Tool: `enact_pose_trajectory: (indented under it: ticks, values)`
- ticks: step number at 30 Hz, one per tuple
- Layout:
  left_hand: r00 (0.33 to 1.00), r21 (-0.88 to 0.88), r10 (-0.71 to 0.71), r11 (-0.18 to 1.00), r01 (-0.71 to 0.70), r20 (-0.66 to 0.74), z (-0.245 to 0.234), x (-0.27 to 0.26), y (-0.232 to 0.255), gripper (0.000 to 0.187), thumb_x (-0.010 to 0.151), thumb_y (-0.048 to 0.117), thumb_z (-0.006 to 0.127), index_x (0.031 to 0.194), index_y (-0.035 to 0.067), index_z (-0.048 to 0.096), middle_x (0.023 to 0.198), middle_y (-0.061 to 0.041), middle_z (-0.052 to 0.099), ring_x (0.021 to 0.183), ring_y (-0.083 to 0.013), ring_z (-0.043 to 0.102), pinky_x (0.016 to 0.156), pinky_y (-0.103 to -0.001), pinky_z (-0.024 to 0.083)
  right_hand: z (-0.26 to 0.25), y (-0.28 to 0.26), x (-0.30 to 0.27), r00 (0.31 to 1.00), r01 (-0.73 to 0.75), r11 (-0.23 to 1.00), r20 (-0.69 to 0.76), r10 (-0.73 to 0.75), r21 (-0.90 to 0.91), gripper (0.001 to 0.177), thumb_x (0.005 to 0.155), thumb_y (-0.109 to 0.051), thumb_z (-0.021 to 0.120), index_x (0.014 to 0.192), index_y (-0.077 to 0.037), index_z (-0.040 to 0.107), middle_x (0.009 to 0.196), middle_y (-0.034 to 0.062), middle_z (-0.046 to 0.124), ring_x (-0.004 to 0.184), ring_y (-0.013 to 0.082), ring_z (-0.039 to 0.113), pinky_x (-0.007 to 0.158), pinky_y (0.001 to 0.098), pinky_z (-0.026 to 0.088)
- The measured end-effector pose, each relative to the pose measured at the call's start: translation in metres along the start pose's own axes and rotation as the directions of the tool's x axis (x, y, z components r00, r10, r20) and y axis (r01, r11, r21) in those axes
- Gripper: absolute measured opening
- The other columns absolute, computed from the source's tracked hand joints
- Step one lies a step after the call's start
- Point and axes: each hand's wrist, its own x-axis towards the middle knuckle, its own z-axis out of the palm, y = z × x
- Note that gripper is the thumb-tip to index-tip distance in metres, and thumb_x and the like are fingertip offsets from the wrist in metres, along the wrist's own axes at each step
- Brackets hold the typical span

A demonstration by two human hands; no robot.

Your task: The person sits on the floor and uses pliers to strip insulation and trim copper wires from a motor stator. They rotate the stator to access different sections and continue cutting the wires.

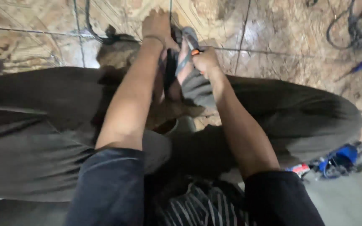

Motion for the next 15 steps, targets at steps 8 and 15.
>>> enact_pose_trajectory:
  ticks: [8,15]
  values:
    - [0.993,0.056,-0.010,0.998,0.017,-0.114,0.017,-0.005,0.001,0.100,0.052,0.067,0.095,0.126,0.007,0.066,0.127,-0.012,0.064,0.119,-0.0355,0.056,0.093,-0.051,0.053,0.011,-0.022,0.001,0.995,-0.100,0.994,-0.022,0.101,0.043,0.032,0.084,-0.024,0.054,0.098,-0.006,0.077,0.091,0.0122,0.078,0.080,0.0249,0.076,0.060,0.0361,0.054]
    - [0.992,-0.081,-0.084,0.994,0.076,-0.097,0.012,-0.026,0.005,0.090,0.049,0.064,0.097,0.112,0.008,0.066,0.106,-0.018,0.072,0.099,-0.0384,0.071,0.078,-0.051,0.061,0.010,-0.005,-0.032,0.999,-0.041,0.998,0.006,0.042,-0.037,0.028,0.080,-0.026,0.057,0.094,-0.011,0.077,0.089,0.0084,0.077,0.082,0.0221,0.075,0.066,0.0342,0.053]
